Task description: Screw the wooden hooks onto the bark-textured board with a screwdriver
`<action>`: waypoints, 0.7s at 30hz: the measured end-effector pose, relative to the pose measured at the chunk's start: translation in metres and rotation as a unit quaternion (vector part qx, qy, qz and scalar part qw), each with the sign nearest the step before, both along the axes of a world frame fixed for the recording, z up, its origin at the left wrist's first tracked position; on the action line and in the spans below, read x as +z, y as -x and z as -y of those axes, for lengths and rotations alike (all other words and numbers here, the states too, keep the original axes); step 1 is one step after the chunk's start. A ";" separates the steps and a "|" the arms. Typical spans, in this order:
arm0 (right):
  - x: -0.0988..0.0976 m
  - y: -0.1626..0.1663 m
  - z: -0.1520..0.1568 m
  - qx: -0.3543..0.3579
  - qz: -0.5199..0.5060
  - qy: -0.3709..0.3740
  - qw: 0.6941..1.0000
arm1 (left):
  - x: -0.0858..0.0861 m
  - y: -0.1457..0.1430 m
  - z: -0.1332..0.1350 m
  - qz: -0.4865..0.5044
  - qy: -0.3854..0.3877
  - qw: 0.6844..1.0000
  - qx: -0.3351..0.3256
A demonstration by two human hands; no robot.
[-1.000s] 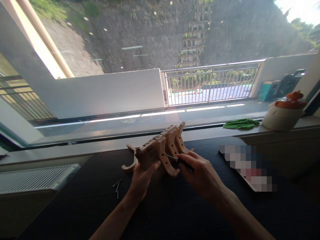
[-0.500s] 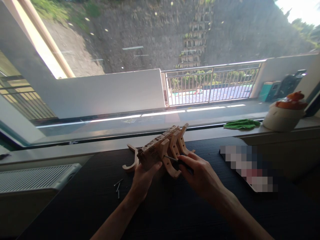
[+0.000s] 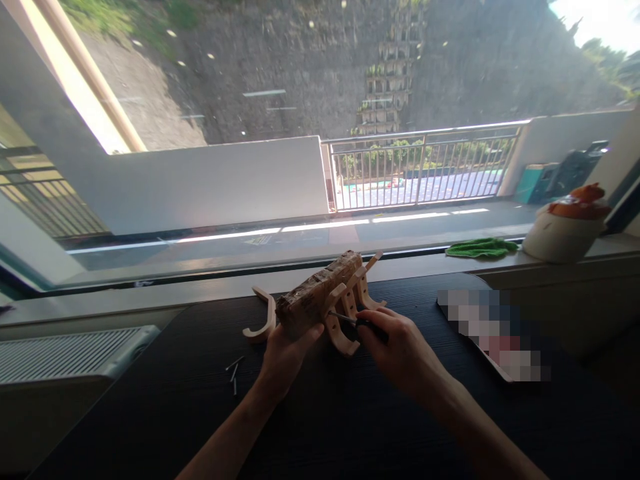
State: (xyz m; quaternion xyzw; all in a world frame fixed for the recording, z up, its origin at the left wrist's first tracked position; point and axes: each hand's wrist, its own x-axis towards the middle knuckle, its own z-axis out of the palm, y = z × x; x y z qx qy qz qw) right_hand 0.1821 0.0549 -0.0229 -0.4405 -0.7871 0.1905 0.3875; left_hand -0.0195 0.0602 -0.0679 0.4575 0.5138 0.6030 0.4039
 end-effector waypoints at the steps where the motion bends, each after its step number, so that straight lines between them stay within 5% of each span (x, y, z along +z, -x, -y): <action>1: 0.000 0.001 0.001 -0.003 0.006 -0.003 1.000 | 0.000 0.000 0.000 -0.007 0.000 1.000 -0.001; 9: -0.008 0.007 0.004 -0.021 0.067 -0.063 0.996 | 0.008 -0.005 0.003 -0.050 -0.008 0.997 0.052; 21: -0.011 0.006 0.003 -0.041 0.068 -0.041 0.996 | 0.013 -0.008 0.004 -0.062 -0.041 0.993 0.092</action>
